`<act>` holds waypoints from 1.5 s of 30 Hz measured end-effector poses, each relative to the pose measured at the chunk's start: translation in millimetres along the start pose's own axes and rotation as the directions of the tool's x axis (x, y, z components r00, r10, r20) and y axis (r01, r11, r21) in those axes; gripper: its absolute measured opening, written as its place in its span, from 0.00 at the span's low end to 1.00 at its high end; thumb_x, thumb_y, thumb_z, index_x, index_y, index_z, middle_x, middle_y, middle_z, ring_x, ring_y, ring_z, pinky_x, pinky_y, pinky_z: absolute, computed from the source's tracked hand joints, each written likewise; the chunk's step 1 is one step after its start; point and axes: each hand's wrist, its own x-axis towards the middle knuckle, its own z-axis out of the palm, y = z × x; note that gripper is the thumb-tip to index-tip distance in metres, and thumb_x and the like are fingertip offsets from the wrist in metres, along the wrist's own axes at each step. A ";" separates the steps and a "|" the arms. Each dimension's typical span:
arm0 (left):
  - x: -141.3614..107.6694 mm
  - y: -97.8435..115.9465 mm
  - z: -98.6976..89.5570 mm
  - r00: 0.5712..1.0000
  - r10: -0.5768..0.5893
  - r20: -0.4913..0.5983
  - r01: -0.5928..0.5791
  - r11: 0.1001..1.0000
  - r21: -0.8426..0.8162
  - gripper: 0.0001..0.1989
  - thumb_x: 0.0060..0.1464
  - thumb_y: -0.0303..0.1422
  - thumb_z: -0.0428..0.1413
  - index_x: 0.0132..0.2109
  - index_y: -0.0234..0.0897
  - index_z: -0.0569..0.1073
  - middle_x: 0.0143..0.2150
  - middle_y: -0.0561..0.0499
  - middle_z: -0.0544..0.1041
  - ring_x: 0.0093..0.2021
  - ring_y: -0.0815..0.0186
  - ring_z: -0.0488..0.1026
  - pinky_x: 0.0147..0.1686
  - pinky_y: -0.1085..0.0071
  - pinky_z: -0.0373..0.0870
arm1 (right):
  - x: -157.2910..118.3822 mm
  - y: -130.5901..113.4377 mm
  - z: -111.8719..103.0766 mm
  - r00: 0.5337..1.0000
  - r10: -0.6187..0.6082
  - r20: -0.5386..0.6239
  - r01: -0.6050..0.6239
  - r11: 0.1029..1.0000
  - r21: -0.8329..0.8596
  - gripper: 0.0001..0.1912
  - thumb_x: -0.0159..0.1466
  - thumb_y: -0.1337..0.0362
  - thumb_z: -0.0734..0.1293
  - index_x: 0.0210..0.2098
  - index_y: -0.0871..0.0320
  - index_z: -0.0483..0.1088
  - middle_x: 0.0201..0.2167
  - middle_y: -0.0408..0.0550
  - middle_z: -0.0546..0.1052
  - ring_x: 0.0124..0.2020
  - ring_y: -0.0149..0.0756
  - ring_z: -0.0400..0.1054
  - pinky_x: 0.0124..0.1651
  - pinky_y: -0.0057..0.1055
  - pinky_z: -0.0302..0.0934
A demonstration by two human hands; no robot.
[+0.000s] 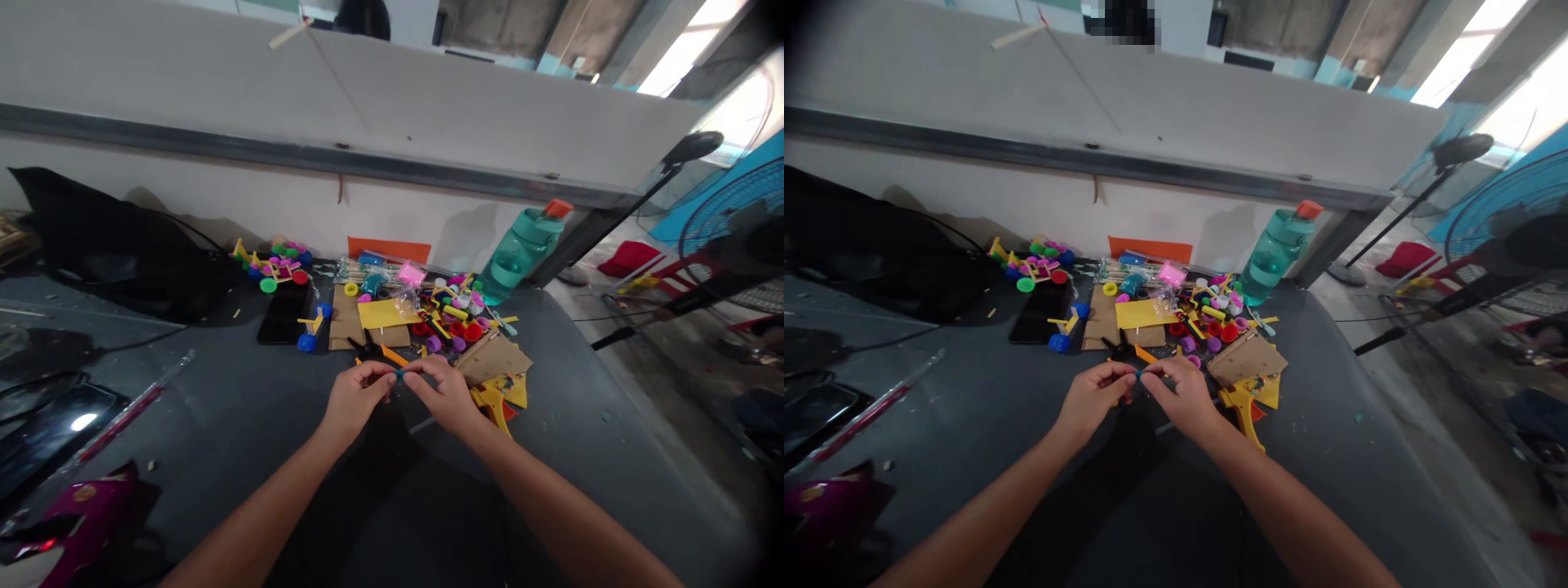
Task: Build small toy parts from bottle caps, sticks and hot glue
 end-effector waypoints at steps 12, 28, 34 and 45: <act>8.6 -2.9 6.7 0.999 -0.038 0.031 0.040 0.995 -0.093 0.09 0.43 0.34 0.60 0.32 0.33 0.75 0.22 0.54 0.73 0.22 0.71 0.68 0.24 0.76 0.66 | 1.0 5.4 2.3 0.991 0.120 -0.054 -0.122 0.992 -0.018 0.04 0.55 0.63 0.66 0.29 0.57 0.71 0.26 0.44 0.74 0.31 0.33 0.66 0.36 0.29 0.59; 15.7 -14.1 3.8 0.994 0.078 0.071 -0.073 0.995 -0.066 0.11 0.42 0.32 0.60 0.36 0.34 0.73 0.29 0.52 0.74 0.28 0.69 0.71 0.28 0.73 0.70 | 13.3 16.1 0.8 0.957 0.252 0.140 -0.277 0.939 0.205 0.12 0.60 0.59 0.61 0.27 0.59 0.71 0.24 0.42 0.73 0.28 0.31 0.65 0.32 0.26 0.56; 16.7 -16.2 4.6 0.991 0.115 0.068 -0.114 0.993 -0.019 0.09 0.44 0.31 0.59 0.35 0.35 0.73 0.30 0.52 0.75 0.29 0.68 0.72 0.29 0.72 0.71 | 14.6 18.6 3.1 0.946 0.278 0.168 -0.312 0.922 0.228 0.09 0.57 0.59 0.65 0.27 0.59 0.71 0.24 0.42 0.73 0.28 0.31 0.65 0.32 0.26 0.57; 21.2 -17.6 2.3 0.999 0.045 0.028 -0.042 0.993 -0.111 0.10 0.41 0.32 0.61 0.35 0.35 0.74 0.29 0.53 0.75 0.26 0.70 0.71 0.29 0.73 0.70 | 13.6 22.2 3.1 0.937 0.295 0.187 -0.335 0.908 0.250 0.09 0.58 0.61 0.62 0.28 0.59 0.71 0.24 0.42 0.74 0.27 0.30 0.66 0.33 0.26 0.58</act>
